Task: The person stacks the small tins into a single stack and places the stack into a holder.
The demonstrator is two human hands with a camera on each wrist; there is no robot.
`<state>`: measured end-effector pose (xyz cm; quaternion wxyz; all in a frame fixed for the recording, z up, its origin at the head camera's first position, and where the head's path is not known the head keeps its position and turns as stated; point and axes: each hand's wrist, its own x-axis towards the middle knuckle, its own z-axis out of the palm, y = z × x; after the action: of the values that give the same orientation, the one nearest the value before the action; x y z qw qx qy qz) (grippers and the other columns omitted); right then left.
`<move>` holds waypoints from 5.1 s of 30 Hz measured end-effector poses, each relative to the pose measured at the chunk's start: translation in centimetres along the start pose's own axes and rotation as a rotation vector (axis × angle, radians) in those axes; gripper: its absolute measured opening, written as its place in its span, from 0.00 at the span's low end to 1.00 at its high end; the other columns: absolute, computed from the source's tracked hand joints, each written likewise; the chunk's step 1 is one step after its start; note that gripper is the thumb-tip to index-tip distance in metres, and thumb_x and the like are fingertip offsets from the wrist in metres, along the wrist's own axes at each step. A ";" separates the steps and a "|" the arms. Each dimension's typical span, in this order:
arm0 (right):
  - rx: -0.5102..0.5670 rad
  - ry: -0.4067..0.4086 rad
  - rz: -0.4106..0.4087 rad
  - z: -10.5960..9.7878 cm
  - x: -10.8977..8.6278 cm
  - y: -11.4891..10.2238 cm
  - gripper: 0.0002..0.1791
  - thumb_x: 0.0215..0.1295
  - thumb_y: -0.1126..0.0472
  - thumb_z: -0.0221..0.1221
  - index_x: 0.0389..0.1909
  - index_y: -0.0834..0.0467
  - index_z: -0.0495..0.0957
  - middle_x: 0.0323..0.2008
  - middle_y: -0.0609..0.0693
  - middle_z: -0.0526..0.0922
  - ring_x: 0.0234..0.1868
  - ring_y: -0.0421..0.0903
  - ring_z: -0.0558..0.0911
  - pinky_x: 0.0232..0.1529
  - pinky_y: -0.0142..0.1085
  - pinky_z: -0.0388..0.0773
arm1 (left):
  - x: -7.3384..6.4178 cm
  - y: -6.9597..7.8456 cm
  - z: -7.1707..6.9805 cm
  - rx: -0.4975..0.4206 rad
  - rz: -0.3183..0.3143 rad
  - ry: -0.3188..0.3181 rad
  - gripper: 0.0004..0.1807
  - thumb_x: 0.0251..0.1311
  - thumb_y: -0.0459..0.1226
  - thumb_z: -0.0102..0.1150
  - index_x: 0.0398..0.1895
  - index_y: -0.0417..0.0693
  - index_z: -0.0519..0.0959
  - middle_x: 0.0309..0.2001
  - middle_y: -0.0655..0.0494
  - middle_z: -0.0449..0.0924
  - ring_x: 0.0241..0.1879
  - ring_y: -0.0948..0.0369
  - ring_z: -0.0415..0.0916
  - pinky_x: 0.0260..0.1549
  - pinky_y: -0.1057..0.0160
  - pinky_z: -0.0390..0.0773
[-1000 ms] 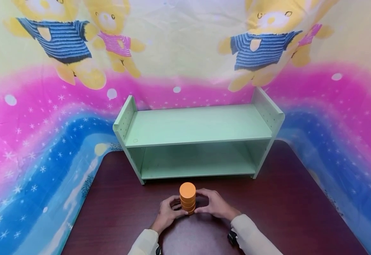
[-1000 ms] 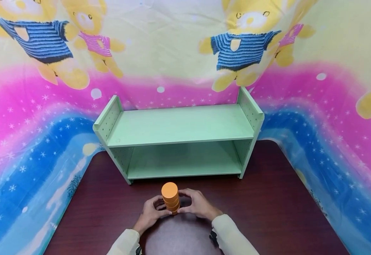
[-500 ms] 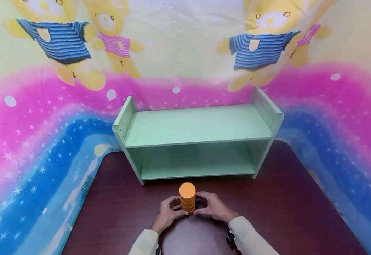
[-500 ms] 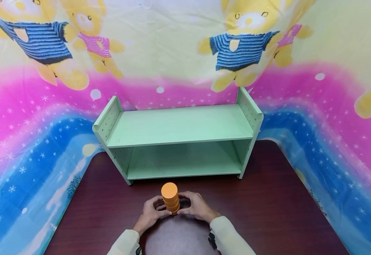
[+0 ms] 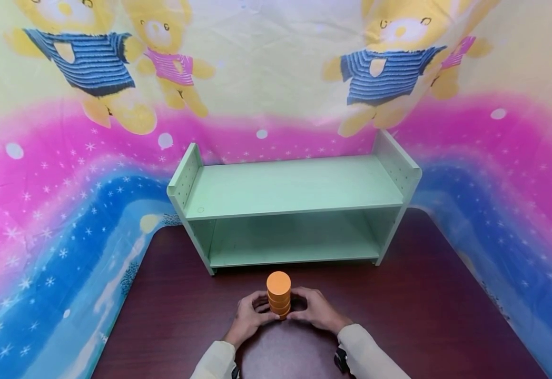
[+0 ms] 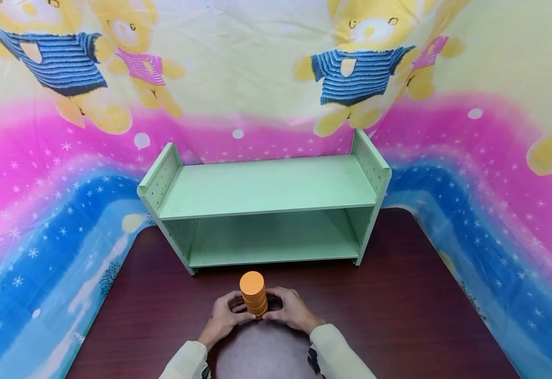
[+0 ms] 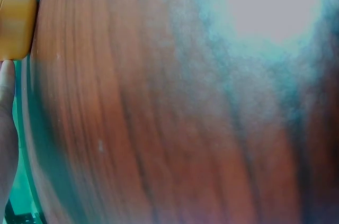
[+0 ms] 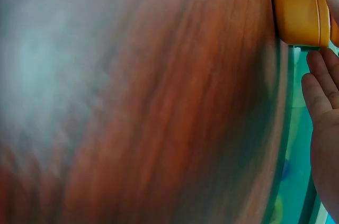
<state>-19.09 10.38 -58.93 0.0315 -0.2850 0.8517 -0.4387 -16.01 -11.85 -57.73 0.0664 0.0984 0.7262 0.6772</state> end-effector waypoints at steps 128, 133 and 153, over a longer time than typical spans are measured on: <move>0.190 -0.021 0.017 -6.2 2.3 -4.2 0.28 0.47 0.50 0.71 0.49 0.55 0.77 0.45 0.45 0.81 0.44 0.39 0.81 0.45 0.30 0.80 | 3.9 6.0 -0.5 0.261 0.135 -0.119 0.28 0.40 0.43 0.75 0.48 0.46 0.79 0.46 0.52 0.81 0.40 0.64 0.81 0.38 0.67 0.82; 0.175 -0.022 0.019 -7.1 2.4 -5.9 0.25 0.49 0.59 0.71 0.50 0.58 0.77 0.45 0.49 0.81 0.45 0.43 0.81 0.47 0.40 0.80 | 4.1 6.9 -0.5 0.262 0.117 -0.124 0.29 0.40 0.45 0.75 0.48 0.46 0.79 0.46 0.52 0.81 0.40 0.64 0.81 0.37 0.67 0.82; 0.217 -0.057 0.043 -9.7 4.1 -7.5 0.27 0.51 0.56 0.70 0.52 0.57 0.75 0.48 0.50 0.79 0.46 0.46 0.81 0.46 0.36 0.81 | 5.5 10.4 -1.2 0.240 0.119 -0.178 0.26 0.42 0.42 0.74 0.48 0.46 0.79 0.46 0.53 0.80 0.41 0.61 0.81 0.39 0.66 0.82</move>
<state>-22.06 11.93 -46.49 0.0958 -0.2741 0.8039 -0.5191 -21.12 -11.10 -47.05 0.0779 0.2081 0.7861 0.5767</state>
